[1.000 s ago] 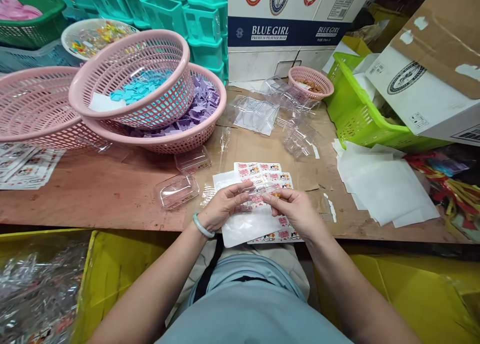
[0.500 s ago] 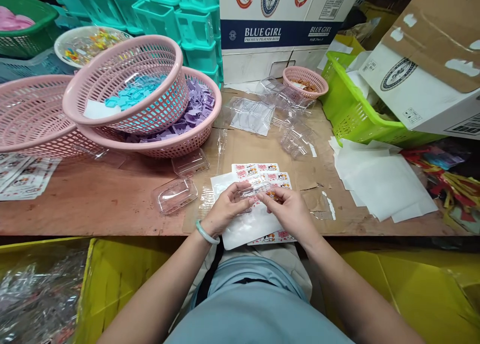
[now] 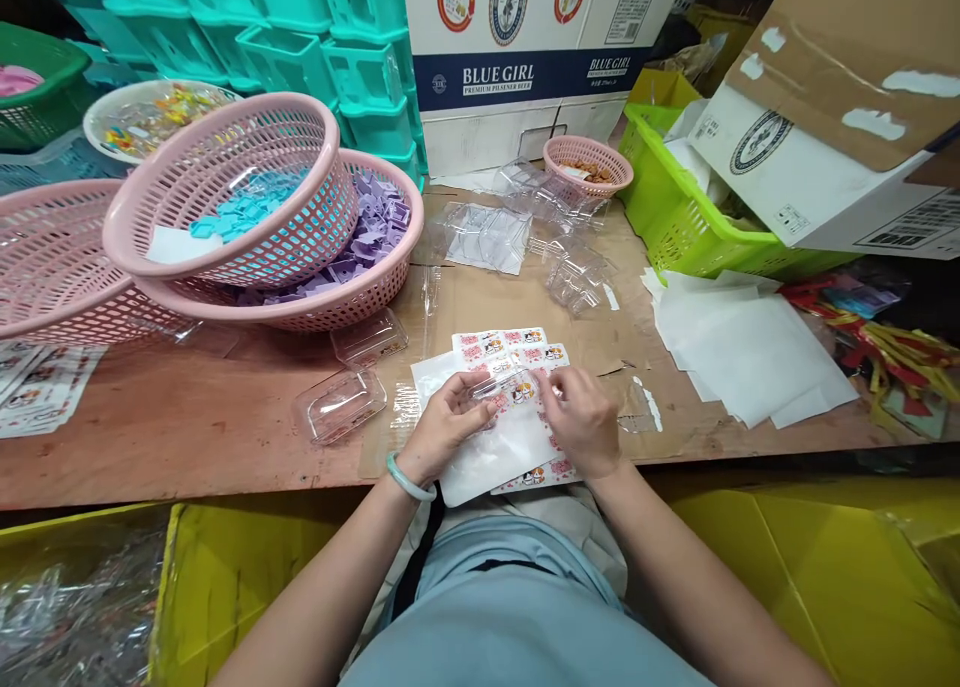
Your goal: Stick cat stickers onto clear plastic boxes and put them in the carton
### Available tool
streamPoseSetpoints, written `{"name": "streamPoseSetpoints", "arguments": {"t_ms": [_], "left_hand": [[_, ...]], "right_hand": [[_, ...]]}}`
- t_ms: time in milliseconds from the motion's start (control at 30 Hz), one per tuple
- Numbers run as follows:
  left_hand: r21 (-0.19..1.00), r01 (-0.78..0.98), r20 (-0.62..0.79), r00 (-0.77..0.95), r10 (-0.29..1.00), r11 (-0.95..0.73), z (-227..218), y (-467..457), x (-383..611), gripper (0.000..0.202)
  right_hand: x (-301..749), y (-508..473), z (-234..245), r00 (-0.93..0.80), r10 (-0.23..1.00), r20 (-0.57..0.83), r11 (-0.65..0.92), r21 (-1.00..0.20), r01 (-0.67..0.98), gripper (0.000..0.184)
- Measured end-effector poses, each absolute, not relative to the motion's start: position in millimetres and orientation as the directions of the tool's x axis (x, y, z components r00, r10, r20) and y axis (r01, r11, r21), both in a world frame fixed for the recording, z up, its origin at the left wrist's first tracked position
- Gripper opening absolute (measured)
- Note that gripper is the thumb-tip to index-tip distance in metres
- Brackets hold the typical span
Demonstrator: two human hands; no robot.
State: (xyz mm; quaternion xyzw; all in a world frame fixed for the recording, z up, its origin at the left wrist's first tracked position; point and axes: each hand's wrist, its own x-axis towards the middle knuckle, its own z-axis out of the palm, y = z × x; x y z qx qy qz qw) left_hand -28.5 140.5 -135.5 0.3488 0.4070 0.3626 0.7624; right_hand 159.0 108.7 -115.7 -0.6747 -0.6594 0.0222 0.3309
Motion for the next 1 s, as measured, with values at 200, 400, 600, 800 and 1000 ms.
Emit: {"name": "streamPoseSetpoints", "arguments": {"t_ms": [200, 400, 600, 800, 1000], "left_hand": [[0.841, -0.281, -0.325, 0.423, 0.846, 0.463, -137, 137, -29, 0.051], [0.836, -0.318, -0.297, 0.423, 0.856, 0.448, -130, 132, -32, 0.049], [0.971, -0.168, -0.102, 0.355, 0.929, 0.171, -119, 171, -34, 0.048], [0.857, 0.409, 0.315, 0.068, 0.947, -0.314, -137, 236, -44, 0.051], [0.697, 0.633, 0.395, 0.051, 0.917, -0.336, -166, 244, -39, 0.048]], "right_hand": [[152, 105, -118, 0.33, 0.943, -0.04, -0.171, -0.91, 0.377, 0.071], [134, 110, -116, 0.17, 0.969, -0.177, -0.198, -0.974, 0.112, 0.042], [141, 156, -118, 0.099, 0.995, -0.023, -0.041, -0.983, 0.182, 0.042], [141, 232, -126, 0.336, 0.932, 0.136, 0.038, -0.958, 0.283, 0.031], [138, 302, -143, 0.468, 0.873, -0.137, -0.074, -0.986, -0.15, 0.047]]}}
